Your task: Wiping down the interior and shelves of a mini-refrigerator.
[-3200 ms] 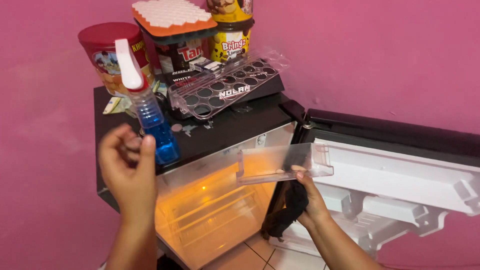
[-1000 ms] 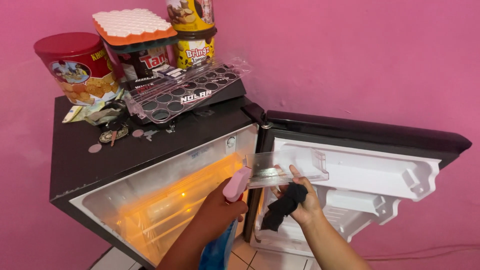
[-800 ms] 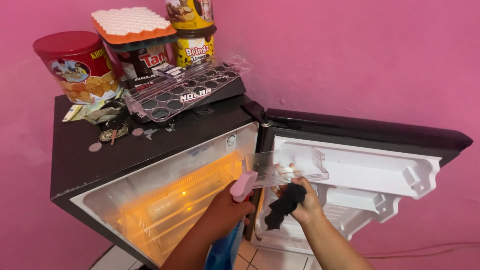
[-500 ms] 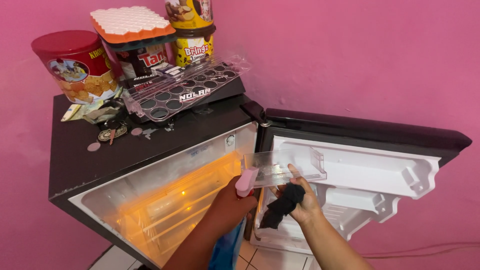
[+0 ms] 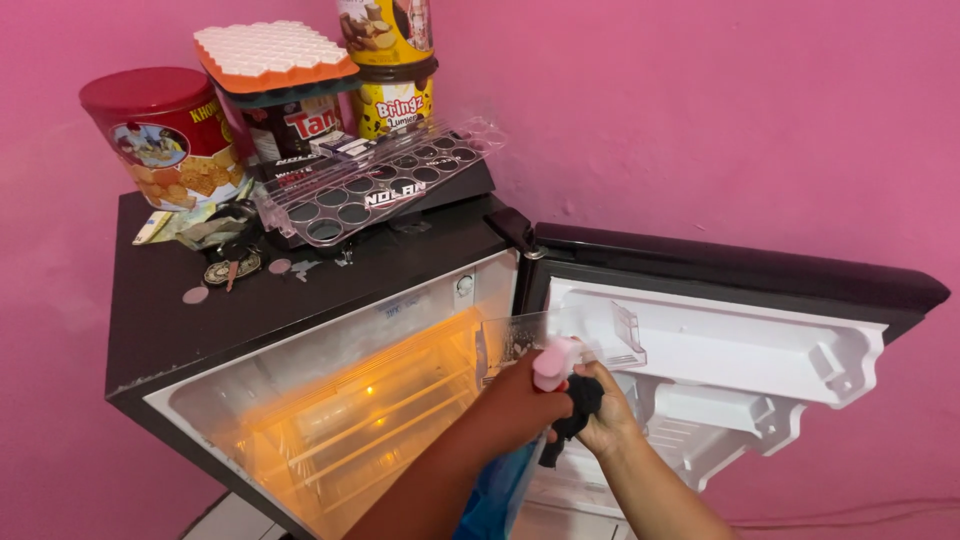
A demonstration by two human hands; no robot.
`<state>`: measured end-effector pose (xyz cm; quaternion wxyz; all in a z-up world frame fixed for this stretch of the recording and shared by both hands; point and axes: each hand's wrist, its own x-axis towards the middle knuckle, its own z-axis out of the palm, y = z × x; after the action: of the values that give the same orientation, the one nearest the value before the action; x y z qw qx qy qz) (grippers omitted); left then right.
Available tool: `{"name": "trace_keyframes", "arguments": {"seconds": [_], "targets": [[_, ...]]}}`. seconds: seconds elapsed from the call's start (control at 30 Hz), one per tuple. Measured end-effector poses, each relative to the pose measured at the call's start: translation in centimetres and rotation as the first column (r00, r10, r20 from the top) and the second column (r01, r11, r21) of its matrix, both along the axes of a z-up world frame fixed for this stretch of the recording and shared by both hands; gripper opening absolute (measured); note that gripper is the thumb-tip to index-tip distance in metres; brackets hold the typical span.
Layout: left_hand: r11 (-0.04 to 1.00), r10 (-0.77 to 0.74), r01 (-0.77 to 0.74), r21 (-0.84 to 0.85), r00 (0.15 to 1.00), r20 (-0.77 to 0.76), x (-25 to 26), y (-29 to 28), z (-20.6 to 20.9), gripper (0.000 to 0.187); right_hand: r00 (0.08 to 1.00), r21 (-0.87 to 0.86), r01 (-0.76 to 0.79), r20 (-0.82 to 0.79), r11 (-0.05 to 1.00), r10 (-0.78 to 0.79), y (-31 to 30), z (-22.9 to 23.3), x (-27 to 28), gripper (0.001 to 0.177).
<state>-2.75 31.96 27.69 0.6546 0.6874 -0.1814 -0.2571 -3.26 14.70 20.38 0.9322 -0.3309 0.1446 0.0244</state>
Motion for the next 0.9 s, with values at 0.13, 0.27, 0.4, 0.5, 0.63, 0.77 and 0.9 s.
{"name": "trace_keyframes", "arguments": {"seconds": [0.13,0.27,0.4,0.5,0.63,0.77,0.9], "targets": [[0.999,-0.008,0.007,0.034,1.000,0.018,-0.4,-0.4,0.9,0.051,0.854,0.220,-0.439,0.402,0.871,0.329,-4.1,-7.9,2.5,0.043],[1.000,0.007,-0.007,-0.023,1.000,-0.008,-0.6,0.1,1.0,0.059,1.000,0.002,-0.010,0.007,1.000,0.010,-2.3,-3.2,1.0,0.065],[0.999,0.020,-0.021,-0.036,0.999,-0.038,0.1,1.9,-0.5,0.048,0.998,0.030,0.064,-0.001,0.998,-0.064,-3.5,-4.8,1.7,0.074],[0.996,0.093,-0.093,0.014,0.995,-0.030,-0.4,3.8,1.2,0.062,0.997,0.088,0.065,0.022,0.994,-0.068,-4.3,-5.4,2.1,0.074],[0.989,0.144,-0.144,-0.024,0.989,-0.024,-0.5,6.2,1.2,0.064,0.993,0.101,0.109,-0.056,0.989,-0.103,-2.8,-1.4,0.9,0.069],[0.974,0.224,-0.225,-0.014,0.973,-0.049,-0.1,7.9,0.4,0.053,0.996,0.146,0.080,0.019,0.986,-0.084,-3.5,-2.1,1.4,0.065],[0.957,0.286,-0.287,-0.031,0.957,-0.053,0.5,9.2,-0.3,0.049,0.996,0.092,0.089,0.009,0.992,-0.090,-3.3,-1.8,1.4,0.065]]}}
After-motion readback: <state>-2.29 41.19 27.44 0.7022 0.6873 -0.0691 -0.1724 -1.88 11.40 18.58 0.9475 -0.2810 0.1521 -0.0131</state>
